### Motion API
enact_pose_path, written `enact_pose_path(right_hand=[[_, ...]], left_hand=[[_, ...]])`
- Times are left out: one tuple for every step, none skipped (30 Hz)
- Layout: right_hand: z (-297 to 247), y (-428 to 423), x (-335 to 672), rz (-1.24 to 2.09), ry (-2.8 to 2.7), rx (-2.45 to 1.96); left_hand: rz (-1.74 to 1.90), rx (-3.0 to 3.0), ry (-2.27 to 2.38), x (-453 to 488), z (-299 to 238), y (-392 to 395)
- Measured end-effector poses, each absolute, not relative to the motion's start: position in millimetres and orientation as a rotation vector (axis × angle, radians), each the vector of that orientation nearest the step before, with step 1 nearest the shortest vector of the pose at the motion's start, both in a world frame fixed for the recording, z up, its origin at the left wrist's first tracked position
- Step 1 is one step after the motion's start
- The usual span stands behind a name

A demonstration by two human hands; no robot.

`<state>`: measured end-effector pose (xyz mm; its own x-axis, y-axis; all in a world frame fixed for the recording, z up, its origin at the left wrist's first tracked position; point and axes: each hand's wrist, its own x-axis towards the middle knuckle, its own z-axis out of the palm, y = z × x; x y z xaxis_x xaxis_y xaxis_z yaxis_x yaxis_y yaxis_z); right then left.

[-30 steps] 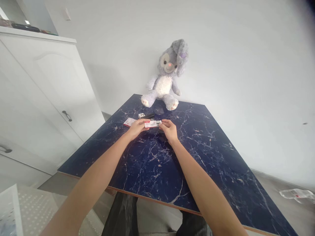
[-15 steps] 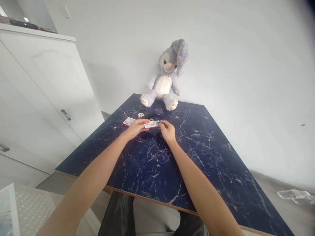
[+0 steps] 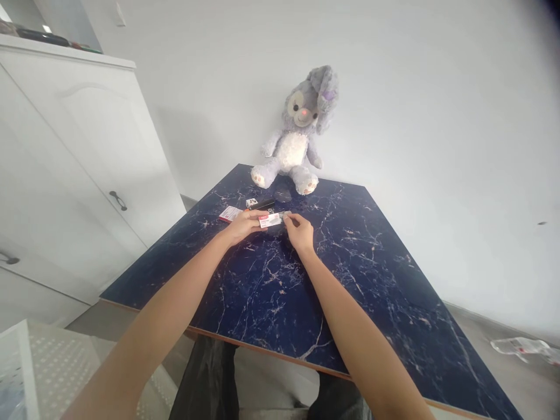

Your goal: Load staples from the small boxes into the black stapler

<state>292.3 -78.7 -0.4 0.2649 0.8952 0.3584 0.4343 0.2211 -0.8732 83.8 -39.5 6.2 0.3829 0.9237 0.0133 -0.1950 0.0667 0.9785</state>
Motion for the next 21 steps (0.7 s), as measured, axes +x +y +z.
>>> enact_pose_path(right_hand=[[0.1,-78.9,291.6,0.502,-1.349,-1.408],[0.5,-79.2,290.9,0.494,-1.347,-1.422],[0.9,-79.4,290.3,0.482,-1.347,-1.429],[1.0,-79.7,289.7,0.462,-1.355,-1.429],[1.0,-79.9,289.1,0.433,-1.374,-1.421],[0.9,-80.1,288.5,0.396,-1.405,-1.405],[0.6,-80.2,287.9,0.357,-1.445,-1.386],[0.2,-80.2,287.4,0.321,-1.488,-1.368],[-0.1,-80.2,287.0,0.294,-1.524,-1.356],[-0.3,-80.0,286.8,0.283,-1.543,-1.353],[-0.5,-79.8,286.9,0.29,-1.546,-1.359],[-0.7,-79.4,287.3,0.314,-1.535,-1.373],[-0.8,-79.0,287.8,0.351,-1.517,-1.393],[-1.1,-78.5,288.3,0.389,-1.5,-1.412],[-1.4,-78.0,288.7,0.411,-1.492,-1.425],[-1.9,-77.6,288.7,0.406,-1.501,-1.427],[-2.7,-77.2,288.3,0.372,-1.529,-1.416],[-3.6,-76.9,287.4,0.317,-1.573,-1.391],[-4.6,-76.7,286.2,0.252,-1.627,-1.36],[-5.8,-76.6,284.7,0.191,-1.682,-1.331],[-7.0,-76.4,283.1,0.147,-1.732,-1.314]], left_hand=[[0.988,1.203,0.787,84.0,6.5,-39.8],[0.984,1.206,0.786,84.2,6.8,-40.0],[0.979,1.206,0.787,84.5,7.1,-40.1],[0.975,1.208,0.789,84.7,7.4,-40.3],[0.97,1.212,0.792,85.0,7.7,-40.5],[0.966,1.217,0.797,85.2,8.1,-40.7],[0.965,1.223,0.803,85.4,8.6,-41.0],[0.966,1.227,0.808,85.5,9.0,-41.3],[0.967,1.229,0.813,85.7,9.4,-41.6],[0.967,1.229,0.817,85.8,9.7,-41.9],[0.965,1.228,0.818,85.9,9.9,-42.0],[0.959,1.23,0.816,85.9,9.9,-42.0],[0.951,1.233,0.81,86.0,9.8,-41.8],[0.944,1.235,0.804,86.2,9.6,-41.6],[0.94,1.235,0.798,86.4,9.3,-41.2],[0.942,1.229,0.795,86.6,9.0,-40.8],[0.951,1.218,0.795,86.9,8.8,-40.4],[0.966,1.2,0.798,87.2,8.7,-40.0],[0.984,1.18,0.804,87.5,8.7,-39.7],[1.001,1.16,0.809,87.7,8.9,-39.6],[1.019,1.138,0.813,87.9,9.2,-39.5]])
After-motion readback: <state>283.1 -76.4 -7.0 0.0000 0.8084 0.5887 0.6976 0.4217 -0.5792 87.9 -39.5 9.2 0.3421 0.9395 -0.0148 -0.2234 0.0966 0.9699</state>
